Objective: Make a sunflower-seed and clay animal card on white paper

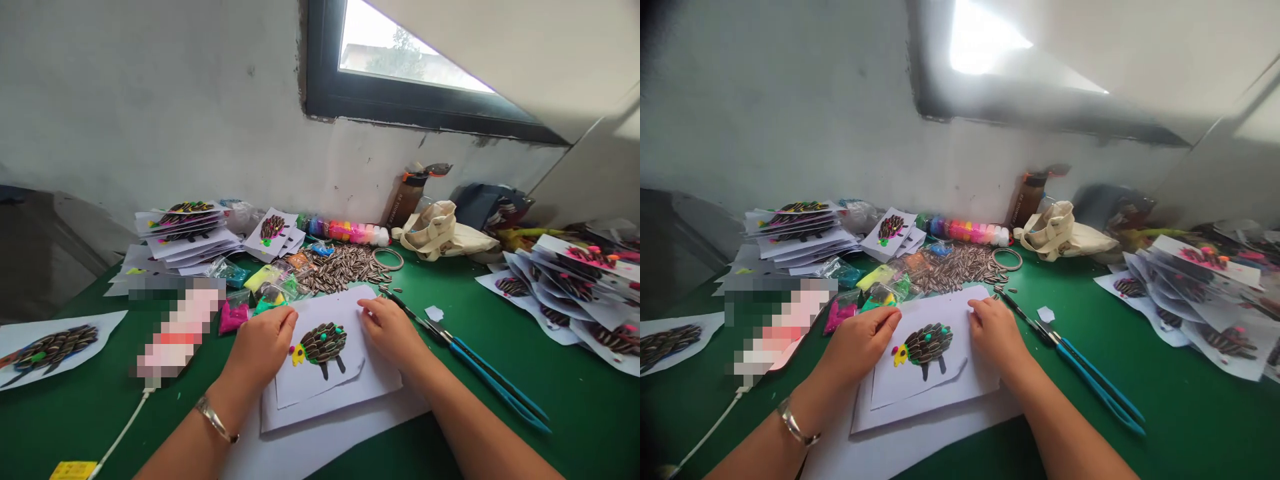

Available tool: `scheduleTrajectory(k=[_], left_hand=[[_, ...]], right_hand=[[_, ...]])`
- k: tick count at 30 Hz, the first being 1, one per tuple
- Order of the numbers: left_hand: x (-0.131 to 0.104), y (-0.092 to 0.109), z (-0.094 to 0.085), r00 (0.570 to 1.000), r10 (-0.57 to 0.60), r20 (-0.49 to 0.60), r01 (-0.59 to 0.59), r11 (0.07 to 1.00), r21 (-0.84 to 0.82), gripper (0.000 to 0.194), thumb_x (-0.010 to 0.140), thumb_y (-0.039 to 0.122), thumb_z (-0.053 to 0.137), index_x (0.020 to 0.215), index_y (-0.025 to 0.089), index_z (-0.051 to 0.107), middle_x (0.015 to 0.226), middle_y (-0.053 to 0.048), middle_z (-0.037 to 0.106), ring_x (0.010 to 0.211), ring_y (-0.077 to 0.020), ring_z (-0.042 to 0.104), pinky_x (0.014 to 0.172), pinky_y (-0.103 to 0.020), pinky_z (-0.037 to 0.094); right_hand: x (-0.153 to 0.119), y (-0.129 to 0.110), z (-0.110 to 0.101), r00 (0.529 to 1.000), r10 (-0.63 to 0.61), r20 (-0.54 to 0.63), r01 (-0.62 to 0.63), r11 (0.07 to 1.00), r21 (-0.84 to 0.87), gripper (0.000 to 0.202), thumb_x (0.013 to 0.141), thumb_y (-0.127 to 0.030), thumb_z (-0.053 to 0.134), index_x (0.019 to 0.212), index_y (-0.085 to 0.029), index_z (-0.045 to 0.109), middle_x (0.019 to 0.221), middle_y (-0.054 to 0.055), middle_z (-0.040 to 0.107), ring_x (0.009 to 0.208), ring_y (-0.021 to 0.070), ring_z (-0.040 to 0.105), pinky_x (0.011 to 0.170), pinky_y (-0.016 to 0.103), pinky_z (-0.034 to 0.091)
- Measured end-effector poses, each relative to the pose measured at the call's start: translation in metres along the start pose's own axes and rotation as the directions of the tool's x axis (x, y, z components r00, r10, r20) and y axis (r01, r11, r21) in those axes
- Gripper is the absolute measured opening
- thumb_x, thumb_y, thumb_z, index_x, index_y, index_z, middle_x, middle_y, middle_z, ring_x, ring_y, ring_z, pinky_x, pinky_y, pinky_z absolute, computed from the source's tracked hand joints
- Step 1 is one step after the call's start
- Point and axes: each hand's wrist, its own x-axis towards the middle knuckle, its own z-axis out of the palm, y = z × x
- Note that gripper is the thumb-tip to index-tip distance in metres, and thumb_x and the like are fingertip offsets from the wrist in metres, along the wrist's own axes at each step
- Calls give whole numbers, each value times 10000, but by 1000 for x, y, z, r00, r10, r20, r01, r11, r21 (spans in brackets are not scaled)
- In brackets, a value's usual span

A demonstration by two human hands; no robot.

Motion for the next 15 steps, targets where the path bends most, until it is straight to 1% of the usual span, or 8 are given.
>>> scheduleTrajectory(k=[5, 9, 12, 13, 15], left_hand=[[1, -1, 1, 1000, -11, 14, 10, 998, 68, 322, 955, 298, 392, 934, 229, 706, 962, -61, 749, 926, -240, 674, 771, -333, 467], [1, 0, 1, 998, -37, 44, 35, 998, 56, 332, 952, 282, 390, 1015, 224, 711, 1073, -75, 741, 1017, -261, 662, 838, -360, 474], [2, 2, 0, 997, -52, 55, 50, 998, 44, 333, 940, 274, 404, 1066, 220, 707, 1129, -74, 730, 1041, -266, 657, 860, -369, 477], [2, 2, 0, 997, -54, 54, 52, 998, 42, 332, 935, 272, 408, 1068, 220, 708, 1127, -71, 731, 1037, -264, 659, 861, -366, 478], [2, 3, -1, 997, -54, 52, 52, 998, 39, 331, 929, 272, 414, 1060, 220, 714, 1110, -66, 738, 1022, -259, 666, 858, -357, 480]], right_hand=[[-2, -7, -2, 1000, 0, -2, 0, 1000, -5, 335, 919, -178, 471, 1205, -177, 644, 1055, 90, 685, 1011, 217, 584, 909, 334, 414], [-3, -13, 3, 997, -73, 6, 73, 997, 13, 338, 918, -143, 459, 1194, -192, 648, 1063, 79, 686, 1007, 215, 571, 890, 331, 399], [-4, -18, 9, 991, -132, 24, 133, 989, -61, 395, 880, -90, 480, 1223, -214, 629, 1074, 84, 668, 1002, 221, 554, 868, 331, 383], [-4, -19, 10, 989, -147, 34, 149, 985, -85, 396, 869, -79, 487, 1206, -222, 638, 1074, 83, 662, 995, 222, 548, 856, 329, 379], [-4, -21, 12, 986, -161, 49, 165, 981, -102, 339, 871, -81, 491, 1109, -233, 678, 1055, 76, 656, 975, 218, 541, 838, 321, 370]])
